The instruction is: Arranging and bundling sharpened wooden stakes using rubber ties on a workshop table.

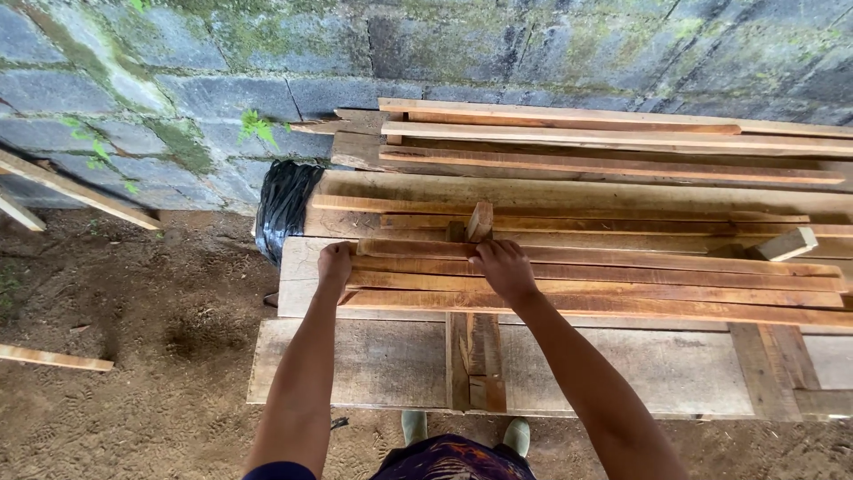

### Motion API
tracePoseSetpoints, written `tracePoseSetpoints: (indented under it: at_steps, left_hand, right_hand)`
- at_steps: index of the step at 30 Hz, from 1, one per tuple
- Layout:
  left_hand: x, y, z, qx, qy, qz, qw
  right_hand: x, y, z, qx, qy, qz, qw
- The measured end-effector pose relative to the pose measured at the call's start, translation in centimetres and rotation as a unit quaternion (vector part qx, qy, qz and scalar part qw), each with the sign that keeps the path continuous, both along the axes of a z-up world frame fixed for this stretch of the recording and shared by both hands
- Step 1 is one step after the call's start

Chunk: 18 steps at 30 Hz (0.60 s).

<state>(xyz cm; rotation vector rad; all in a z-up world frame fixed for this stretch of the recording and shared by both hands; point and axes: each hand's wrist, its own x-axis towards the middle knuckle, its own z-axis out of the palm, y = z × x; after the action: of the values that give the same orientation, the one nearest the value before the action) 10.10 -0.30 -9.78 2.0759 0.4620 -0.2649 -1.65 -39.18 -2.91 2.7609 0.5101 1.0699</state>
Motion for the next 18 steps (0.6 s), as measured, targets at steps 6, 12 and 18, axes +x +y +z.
tracePoseSetpoints:
  at_steps: [6, 12, 18]
  left_hand:
    - [-4.6, -0.4, 10.1, -0.240, -0.007, 0.032, 0.970]
    - [-8.9, 0.7, 16.7, -0.346, 0.017, -0.027, 0.938]
    - [-3.0, 3.3, -3.7, -0.268, 0.032, 0.006, 0.963]
  right_hand:
    - [0.4, 3.6, 4.7, -0.061, 0.033, -0.001, 0.998]
    - [3.4, 4.3, 1.9, 0.063, 0.402, -0.068, 0.911]
    - [4.0, 4.4, 2.6, -0.025, 0.288, 0.013, 0.957]
